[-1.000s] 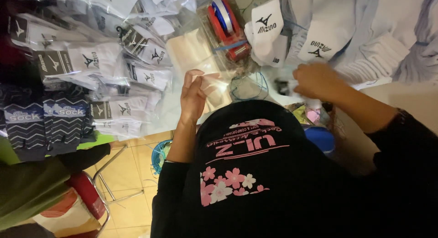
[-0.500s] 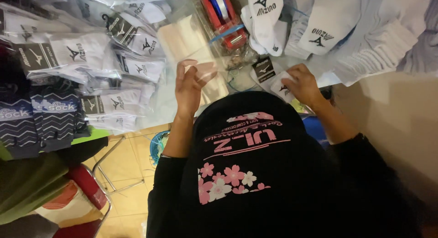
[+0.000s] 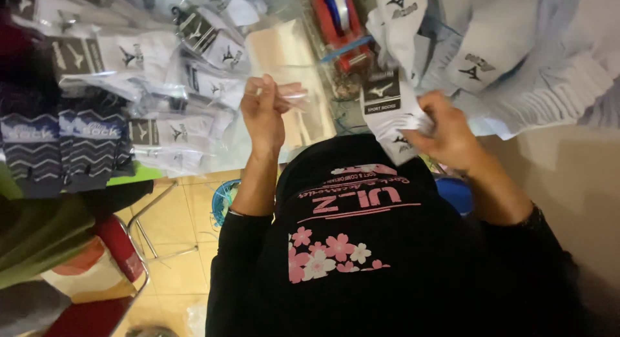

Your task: Packaging pairs of socks into clear plastic sleeves at a high-speed, efficient pace.

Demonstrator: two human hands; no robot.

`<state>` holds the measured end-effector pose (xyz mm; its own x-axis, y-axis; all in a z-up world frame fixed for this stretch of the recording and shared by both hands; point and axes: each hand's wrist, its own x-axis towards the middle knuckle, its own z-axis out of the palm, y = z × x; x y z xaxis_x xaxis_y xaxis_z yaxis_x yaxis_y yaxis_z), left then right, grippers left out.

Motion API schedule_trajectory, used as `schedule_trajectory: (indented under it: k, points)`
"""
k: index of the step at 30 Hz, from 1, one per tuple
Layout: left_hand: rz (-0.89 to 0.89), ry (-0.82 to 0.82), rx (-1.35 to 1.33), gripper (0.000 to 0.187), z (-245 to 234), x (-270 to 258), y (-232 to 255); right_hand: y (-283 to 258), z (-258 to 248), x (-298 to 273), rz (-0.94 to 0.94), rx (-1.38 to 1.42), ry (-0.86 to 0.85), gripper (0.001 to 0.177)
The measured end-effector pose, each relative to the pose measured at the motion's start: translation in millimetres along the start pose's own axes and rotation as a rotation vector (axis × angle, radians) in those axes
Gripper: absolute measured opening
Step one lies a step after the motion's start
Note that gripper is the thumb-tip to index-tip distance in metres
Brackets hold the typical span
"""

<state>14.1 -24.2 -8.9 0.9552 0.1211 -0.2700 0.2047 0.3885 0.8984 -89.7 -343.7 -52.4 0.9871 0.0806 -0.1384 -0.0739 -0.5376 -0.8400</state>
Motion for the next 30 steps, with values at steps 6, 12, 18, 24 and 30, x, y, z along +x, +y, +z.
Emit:
schedule_trajectory:
  k: [6, 12, 18, 24, 30]
  points:
    - [0.016, -0.035, -0.142, 0.034, -19, 15, 2, -76, 9, 3, -0.547, 0.100, 0.077, 0.037]
    - [0.094, -0.503, -0.100, 0.015, -15, 17, 41, -110, 27, 21, -0.595, -0.065, -0.180, 0.074]
    - [0.240, -0.642, 0.236, 0.026, -23, 21, 76, -98, 18, 32, -0.663, -0.022, -0.150, 0.072]
    - [-0.060, -0.801, -0.336, 0.061, 12, 3, 21, -101, 66, 34, -0.484, 0.349, -0.139, 0.052]
    - [-0.190, -0.364, -0.940, 0.071, 52, -22, -18, -100, 92, 75, -0.669, 0.207, 0.372, 0.059]
